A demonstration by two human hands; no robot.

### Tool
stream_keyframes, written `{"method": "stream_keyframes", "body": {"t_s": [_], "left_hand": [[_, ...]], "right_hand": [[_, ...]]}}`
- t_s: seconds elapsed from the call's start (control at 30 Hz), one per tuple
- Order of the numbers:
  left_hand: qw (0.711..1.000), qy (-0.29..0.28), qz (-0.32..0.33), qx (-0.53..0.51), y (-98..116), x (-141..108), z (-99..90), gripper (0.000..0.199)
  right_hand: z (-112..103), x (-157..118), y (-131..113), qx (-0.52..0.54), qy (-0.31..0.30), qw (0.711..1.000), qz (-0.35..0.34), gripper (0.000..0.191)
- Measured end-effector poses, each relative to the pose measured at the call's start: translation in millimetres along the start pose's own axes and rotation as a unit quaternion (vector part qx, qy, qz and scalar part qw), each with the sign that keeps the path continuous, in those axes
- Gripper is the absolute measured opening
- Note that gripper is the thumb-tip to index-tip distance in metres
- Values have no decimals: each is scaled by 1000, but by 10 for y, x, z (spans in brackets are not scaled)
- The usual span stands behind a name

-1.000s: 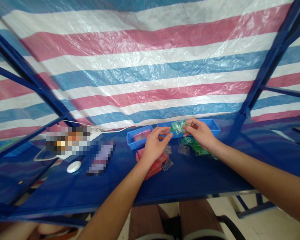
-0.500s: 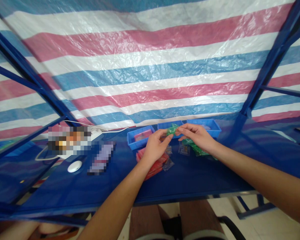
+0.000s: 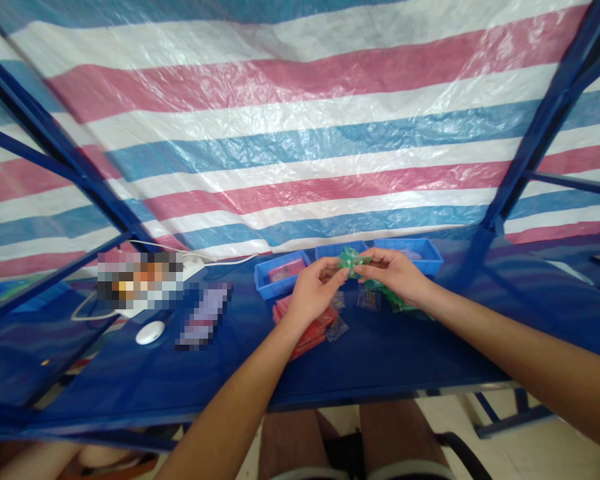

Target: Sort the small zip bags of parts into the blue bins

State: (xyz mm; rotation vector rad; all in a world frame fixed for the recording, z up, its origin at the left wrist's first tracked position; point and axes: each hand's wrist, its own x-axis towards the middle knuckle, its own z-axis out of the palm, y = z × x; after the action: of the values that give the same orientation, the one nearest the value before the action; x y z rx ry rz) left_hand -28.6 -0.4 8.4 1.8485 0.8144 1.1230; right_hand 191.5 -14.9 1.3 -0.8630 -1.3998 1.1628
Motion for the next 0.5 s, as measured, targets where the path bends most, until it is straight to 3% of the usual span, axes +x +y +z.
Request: {"method": "stream_keyframes", "body": {"t_s": [0.13, 0.23, 0.3, 0.4, 0.5], "left_hand": [[997, 59, 12, 56, 5, 11, -25, 31], [995, 48, 23, 82, 43, -4, -13, 30], [997, 17, 34, 65, 77, -25, 15, 36], [997, -35, 53, 33, 115, -51, 47, 45], [994, -41, 60, 76, 108, -48, 24, 35]], "right_hand": [[-69, 60, -3, -7, 94, 996, -2, 43], [-103, 81, -17, -10, 140, 990, -10, 45], [-86, 63, -33, -1, 117, 993, -10, 44], [-17, 4, -68, 10, 19, 1000, 8, 41], [37, -46, -101, 21, -41, 999, 25, 40]]}}
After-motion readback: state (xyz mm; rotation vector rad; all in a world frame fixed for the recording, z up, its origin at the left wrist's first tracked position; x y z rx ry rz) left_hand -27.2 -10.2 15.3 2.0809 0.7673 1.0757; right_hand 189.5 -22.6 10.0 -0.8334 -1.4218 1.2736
